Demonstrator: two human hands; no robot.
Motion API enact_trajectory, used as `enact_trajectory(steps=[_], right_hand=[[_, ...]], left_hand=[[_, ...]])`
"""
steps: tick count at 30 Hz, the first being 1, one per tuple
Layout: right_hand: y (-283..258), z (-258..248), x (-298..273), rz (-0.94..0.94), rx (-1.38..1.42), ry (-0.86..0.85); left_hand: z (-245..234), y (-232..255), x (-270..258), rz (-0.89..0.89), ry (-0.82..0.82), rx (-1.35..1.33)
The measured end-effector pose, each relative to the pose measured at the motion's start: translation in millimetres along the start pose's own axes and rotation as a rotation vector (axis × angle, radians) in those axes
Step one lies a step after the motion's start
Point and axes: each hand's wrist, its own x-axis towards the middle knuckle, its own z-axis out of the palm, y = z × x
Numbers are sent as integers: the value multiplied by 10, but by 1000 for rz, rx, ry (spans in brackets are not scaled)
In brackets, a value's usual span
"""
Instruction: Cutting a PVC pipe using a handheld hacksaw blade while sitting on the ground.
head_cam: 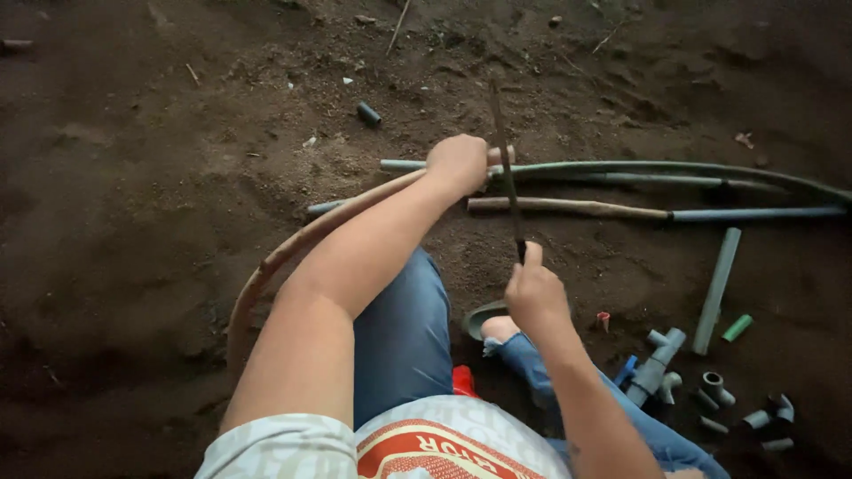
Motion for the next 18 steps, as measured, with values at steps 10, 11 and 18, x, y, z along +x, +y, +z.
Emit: enact_trajectory(steps=[10, 11, 18], right_hand=[[-48, -86, -21, 111, 50, -96], [-21, -64, -6, 105, 8, -95], [-128, -168, -7, 63, 92, -125]], left_hand=[[-169, 18, -84, 70, -90, -37], [-135, 14, -64, 39, -85, -33], [-202, 50, -204, 34, -91, -35]])
